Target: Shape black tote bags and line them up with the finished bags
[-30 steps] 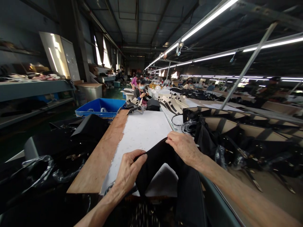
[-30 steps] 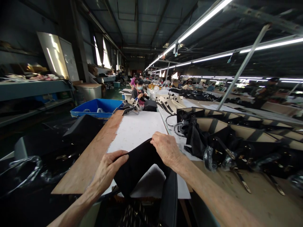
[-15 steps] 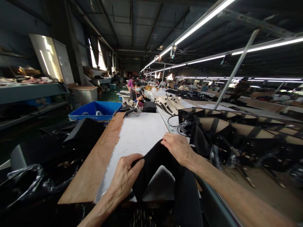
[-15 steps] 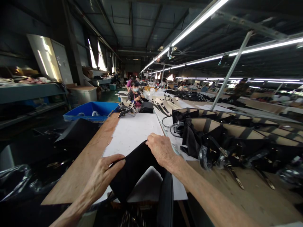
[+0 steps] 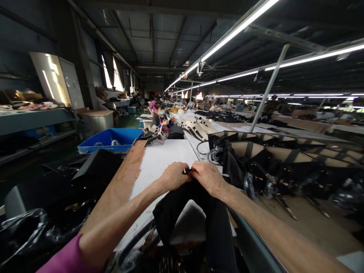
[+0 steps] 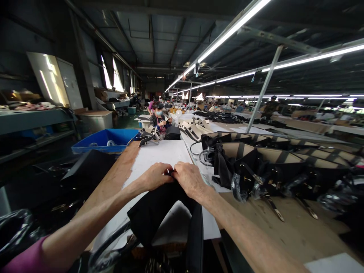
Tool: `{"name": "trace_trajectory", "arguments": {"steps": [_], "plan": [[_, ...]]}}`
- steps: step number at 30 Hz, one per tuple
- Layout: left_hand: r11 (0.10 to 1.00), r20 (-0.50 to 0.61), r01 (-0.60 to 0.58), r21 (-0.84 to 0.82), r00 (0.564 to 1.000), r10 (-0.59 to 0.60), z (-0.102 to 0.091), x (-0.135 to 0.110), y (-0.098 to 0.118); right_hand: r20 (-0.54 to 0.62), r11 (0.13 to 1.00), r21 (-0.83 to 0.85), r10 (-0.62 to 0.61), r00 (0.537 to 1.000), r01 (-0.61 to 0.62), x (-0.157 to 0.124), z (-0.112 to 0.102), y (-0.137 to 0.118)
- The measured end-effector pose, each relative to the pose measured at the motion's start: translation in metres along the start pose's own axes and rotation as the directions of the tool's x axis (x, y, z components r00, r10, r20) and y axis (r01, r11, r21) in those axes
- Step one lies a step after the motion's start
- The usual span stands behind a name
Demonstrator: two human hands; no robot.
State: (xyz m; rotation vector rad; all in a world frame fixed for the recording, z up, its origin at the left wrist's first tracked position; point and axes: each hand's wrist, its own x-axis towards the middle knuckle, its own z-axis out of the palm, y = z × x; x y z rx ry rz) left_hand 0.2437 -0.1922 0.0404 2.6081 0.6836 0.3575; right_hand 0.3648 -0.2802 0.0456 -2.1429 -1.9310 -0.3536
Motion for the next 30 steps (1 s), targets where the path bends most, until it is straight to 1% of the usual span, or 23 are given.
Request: {"name": "trace_trajectory", "arguments": {"steps": [2,3,5,7,9,11,15,18,21,25,27,30], "plan": [[0.999,0.004,-0.041,-0.021,0.999,0.041,0.004,0.007,0.001,0.002,0.996,0.085,0.028,1.0,-0.028,-0.007,-0.002,0.005],[0.998,-0.009,-0.052,-0.023,0.999,0.052,0.006,0.007,0.001,0.001,0.99,0.13,0.061,0.998,-0.06,-0.011,-0.003,0.008],[0.998,-0.042,-0.061,-0.018,0.997,0.06,0.008,0.004,0.003,0.017,0.964,0.207,0.167,0.986,-0.167,-0.021,-0.006,0.014],[0.997,-0.055,-0.073,-0.017,0.996,0.072,0.009,-0.001,0.006,0.078,0.929,0.257,0.255,0.964,-0.267,-0.03,-0.009,0.019],[0.996,-0.055,-0.091,-0.019,0.994,0.09,0.009,-0.003,0.008,0.14,0.91,0.267,0.289,0.947,-0.318,-0.036,-0.013,0.02],[0.995,-0.054,-0.097,-0.014,0.994,0.096,0.01,-0.001,0.01,0.162,0.913,0.25,0.29,0.943,-0.323,-0.038,-0.015,0.02],[0.99,-0.076,-0.144,0.003,0.987,0.144,0.011,0.009,0.012,0.146,0.924,0.227,0.279,0.949,-0.307,-0.035,-0.015,0.018],[0.982,-0.088,-0.176,0.068,0.979,0.181,0.012,0.016,0.012,0.122,0.934,0.198,0.277,0.953,-0.297,-0.033,-0.01,0.019],[0.98,-0.09,-0.137,0.145,0.984,0.151,0.015,0.02,0.015,0.107,0.941,0.139,0.294,0.95,-0.307,-0.031,-0.006,0.021],[0.971,-0.104,-0.074,0.228,0.99,0.1,0.015,0.024,0.02,0.105,0.937,-0.005,0.349,0.931,-0.35,-0.024,-0.004,0.019],[0.964,-0.112,-0.067,0.258,0.989,0.098,0.015,0.025,0.021,0.095,0.943,-0.035,0.332,0.938,-0.33,-0.02,-0.005,0.017],[0.959,-0.111,-0.054,0.279,0.99,0.087,0.015,0.026,0.021,0.093,0.959,-0.033,0.284,0.954,-0.282,-0.015,-0.006,0.014]]}}
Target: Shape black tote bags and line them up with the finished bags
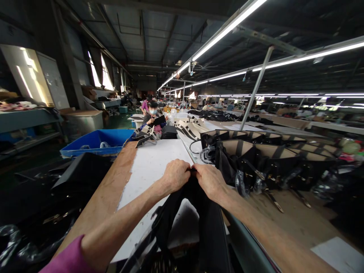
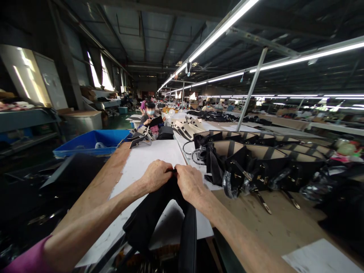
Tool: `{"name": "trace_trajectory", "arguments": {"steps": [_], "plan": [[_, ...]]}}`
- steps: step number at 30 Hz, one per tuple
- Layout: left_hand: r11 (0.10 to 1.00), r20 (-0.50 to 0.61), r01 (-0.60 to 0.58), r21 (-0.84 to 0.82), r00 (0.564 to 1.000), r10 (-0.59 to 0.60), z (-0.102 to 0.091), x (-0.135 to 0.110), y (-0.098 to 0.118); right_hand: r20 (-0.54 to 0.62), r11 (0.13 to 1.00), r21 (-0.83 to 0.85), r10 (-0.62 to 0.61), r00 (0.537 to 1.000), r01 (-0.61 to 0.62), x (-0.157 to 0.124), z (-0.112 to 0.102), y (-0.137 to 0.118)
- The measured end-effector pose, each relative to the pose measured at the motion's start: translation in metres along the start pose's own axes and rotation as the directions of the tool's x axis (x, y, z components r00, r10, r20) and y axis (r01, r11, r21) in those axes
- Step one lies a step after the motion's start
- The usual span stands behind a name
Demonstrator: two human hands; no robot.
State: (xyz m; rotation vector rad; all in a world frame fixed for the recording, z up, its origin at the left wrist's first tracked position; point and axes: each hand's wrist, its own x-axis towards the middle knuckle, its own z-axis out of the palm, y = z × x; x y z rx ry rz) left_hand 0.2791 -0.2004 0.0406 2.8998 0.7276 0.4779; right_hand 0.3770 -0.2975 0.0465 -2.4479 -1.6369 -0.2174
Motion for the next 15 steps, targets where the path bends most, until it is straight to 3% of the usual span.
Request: {"name": "trace_trajectory", "arguments": {"steps": [9,15], "plan": [[0.997,0.04,0.035,0.067,0.998,-0.037,0.005,0.002,-0.003,0.032,0.998,0.009,-0.056,0.998,0.056,0.015,0.006,-0.003],[0.997,0.041,0.065,0.039,0.997,-0.067,0.005,0.003,-0.012,0.079,0.999,0.016,0.045,0.996,-0.046,0.001,-0.002,-0.01]]}}
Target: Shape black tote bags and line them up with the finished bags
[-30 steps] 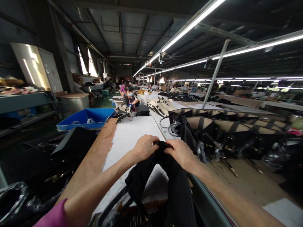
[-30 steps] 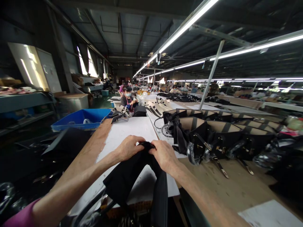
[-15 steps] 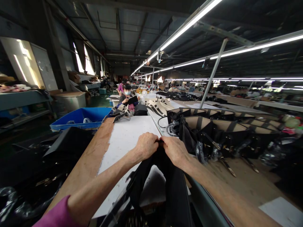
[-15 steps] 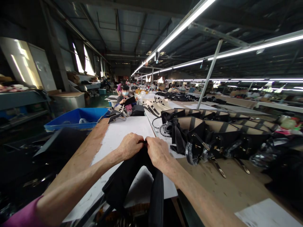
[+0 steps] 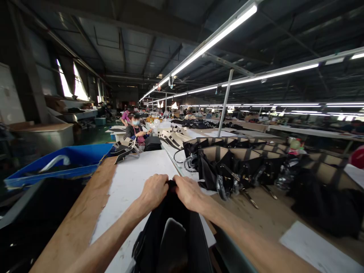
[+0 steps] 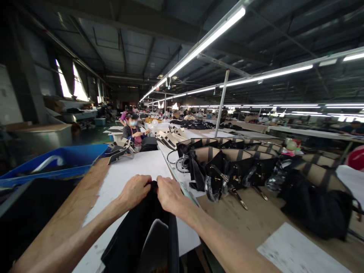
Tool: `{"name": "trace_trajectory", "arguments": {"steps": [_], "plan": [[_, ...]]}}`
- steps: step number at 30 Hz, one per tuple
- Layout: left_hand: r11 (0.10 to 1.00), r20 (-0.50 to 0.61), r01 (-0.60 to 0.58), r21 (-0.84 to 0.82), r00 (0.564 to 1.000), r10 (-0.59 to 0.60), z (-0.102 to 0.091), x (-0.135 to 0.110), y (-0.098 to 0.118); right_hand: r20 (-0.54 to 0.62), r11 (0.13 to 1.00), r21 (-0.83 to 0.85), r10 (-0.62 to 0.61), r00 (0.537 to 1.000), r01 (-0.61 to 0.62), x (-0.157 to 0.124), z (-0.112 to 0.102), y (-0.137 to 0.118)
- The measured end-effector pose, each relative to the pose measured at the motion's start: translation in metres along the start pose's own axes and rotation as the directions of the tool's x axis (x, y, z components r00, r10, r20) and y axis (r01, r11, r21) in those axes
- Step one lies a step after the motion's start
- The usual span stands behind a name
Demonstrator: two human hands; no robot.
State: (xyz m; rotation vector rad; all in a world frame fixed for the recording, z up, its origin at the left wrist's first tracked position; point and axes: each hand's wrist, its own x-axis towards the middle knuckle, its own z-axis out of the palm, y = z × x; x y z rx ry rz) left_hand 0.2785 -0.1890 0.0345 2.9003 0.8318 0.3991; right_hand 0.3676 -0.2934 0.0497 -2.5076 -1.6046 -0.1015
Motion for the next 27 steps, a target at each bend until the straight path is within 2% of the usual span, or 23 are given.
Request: {"name": "trace_trajectory", "arguments": {"steps": [3,6,8,10,13,18,21,27], "plan": [[0.992,-0.017,-0.082,-0.099,0.997,0.08,0.001,0.002,-0.006,0.011,0.996,-0.002,0.09,0.996,-0.09,-0.024,-0.002,-0.002],[0.959,0.049,-0.195,-0.208,0.977,0.209,0.0,0.008,-0.007,0.033,0.99,-0.015,0.143,0.989,-0.142,-0.039,-0.001,0.002],[0.948,0.093,-0.223,-0.229,0.964,0.249,-0.002,0.012,-0.005,0.032,0.989,-0.016,0.149,0.988,-0.149,-0.04,0.0,0.009],[0.948,0.103,-0.226,-0.224,0.962,0.254,-0.005,0.015,-0.004,0.031,0.993,0.004,0.116,0.993,-0.116,-0.037,0.001,0.019],[0.945,0.139,-0.21,-0.253,0.958,0.25,-0.008,0.014,-0.004,0.047,1.0,0.028,-0.012,0.999,0.011,-0.028,-0.001,0.037],[0.92,0.189,-0.167,-0.355,0.951,0.246,-0.005,0.008,-0.009,0.039,0.982,0.002,-0.187,0.982,0.187,-0.016,-0.003,0.056],[0.937,0.16,-0.163,-0.309,0.962,0.22,-0.002,0.008,-0.011,0.048,0.975,-0.022,-0.222,0.974,0.223,-0.012,0.0,0.054],[0.977,0.084,-0.168,-0.131,0.98,0.18,0.002,0.006,-0.002,0.007,0.97,-0.169,-0.178,0.984,0.176,-0.007,0.006,0.031]]}}
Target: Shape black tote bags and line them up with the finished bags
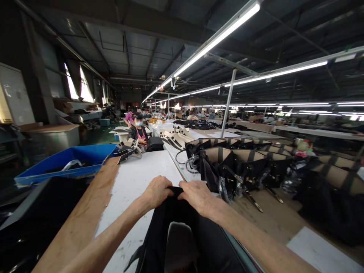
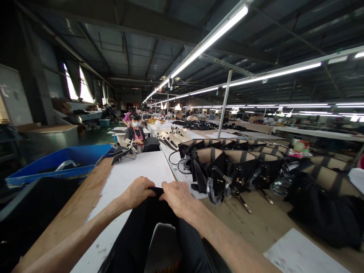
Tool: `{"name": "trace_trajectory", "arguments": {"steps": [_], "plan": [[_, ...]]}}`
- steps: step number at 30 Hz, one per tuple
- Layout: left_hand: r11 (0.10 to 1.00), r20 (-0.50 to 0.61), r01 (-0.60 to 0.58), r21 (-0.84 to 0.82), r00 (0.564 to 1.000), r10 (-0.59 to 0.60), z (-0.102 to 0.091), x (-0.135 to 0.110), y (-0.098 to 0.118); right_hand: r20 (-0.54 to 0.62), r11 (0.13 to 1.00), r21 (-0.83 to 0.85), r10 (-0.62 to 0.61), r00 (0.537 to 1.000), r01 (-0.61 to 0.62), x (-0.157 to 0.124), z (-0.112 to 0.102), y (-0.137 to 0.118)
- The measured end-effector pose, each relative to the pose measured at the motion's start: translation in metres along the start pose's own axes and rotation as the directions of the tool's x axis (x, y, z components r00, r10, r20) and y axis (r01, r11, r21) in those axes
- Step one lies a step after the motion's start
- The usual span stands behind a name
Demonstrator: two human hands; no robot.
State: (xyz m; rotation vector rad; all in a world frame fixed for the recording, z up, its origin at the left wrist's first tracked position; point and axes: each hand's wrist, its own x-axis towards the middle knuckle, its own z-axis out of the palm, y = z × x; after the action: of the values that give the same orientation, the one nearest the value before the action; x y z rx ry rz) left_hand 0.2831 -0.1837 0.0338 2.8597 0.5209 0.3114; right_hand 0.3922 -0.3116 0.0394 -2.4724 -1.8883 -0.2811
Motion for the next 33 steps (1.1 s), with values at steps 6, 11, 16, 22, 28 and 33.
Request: {"name": "trace_trajectory", "arguments": {"steps": [6,11,16,22,28,33], "plan": [[0.999,0.018,-0.009,-0.049,1.0,0.009,-0.002,-0.007,0.005,0.009,0.999,0.007,-0.049,0.999,0.049,0.001,-0.005,-0.014],[0.991,-0.012,0.115,-0.068,0.993,-0.116,-0.013,-0.033,0.009,-0.004,1.0,0.006,-0.006,1.0,0.006,-0.001,-0.001,-0.013],[0.953,0.016,0.296,-0.07,0.955,-0.296,-0.02,-0.071,0.024,0.032,0.997,0.038,0.059,0.998,-0.06,0.001,-0.002,-0.015],[0.947,0.041,0.32,-0.01,0.947,-0.319,-0.015,-0.08,0.024,0.046,0.998,0.034,0.05,0.998,-0.052,-0.002,-0.011,-0.016],[0.961,0.029,0.262,0.093,0.964,-0.266,-0.015,-0.053,0.011,0.051,0.999,-0.014,0.05,0.997,-0.049,-0.013,-0.005,-0.007],[0.961,-0.034,0.185,0.207,0.983,-0.181,-0.007,-0.028,0.022,0.019,0.997,-0.04,0.065,0.998,-0.064,-0.022,0.0,-0.009]]}}
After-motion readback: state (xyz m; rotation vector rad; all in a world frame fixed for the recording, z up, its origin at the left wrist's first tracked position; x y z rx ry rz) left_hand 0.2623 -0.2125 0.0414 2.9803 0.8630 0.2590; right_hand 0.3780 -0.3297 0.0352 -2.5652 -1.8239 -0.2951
